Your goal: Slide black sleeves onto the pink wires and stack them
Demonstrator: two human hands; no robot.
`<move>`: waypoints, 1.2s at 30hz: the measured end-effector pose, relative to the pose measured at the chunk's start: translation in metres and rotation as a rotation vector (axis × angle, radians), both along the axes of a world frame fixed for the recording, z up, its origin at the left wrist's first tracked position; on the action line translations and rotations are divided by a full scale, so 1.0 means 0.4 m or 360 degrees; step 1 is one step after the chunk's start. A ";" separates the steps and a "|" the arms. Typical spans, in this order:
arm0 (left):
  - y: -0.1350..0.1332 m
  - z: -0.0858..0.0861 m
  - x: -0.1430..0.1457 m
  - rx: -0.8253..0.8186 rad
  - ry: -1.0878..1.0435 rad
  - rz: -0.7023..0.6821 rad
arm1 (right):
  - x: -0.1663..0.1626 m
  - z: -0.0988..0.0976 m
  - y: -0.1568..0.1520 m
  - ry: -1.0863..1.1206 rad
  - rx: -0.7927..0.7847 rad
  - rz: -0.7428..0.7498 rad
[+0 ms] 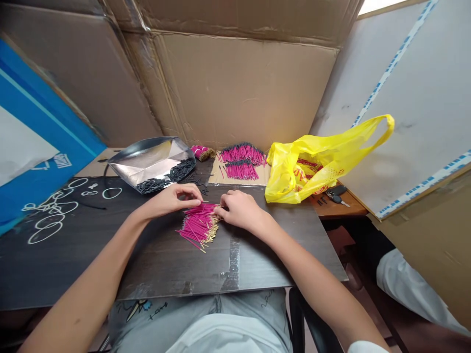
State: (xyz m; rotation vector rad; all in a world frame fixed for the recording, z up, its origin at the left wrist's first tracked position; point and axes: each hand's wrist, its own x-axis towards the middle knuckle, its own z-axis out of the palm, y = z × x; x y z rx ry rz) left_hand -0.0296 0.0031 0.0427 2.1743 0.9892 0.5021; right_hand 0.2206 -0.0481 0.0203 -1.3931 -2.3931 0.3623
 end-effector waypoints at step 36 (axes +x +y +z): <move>0.000 -0.020 0.017 -0.0123 0.0205 -0.0169 | 0.033 -0.012 0.038 0.0239 -0.0277 0.0292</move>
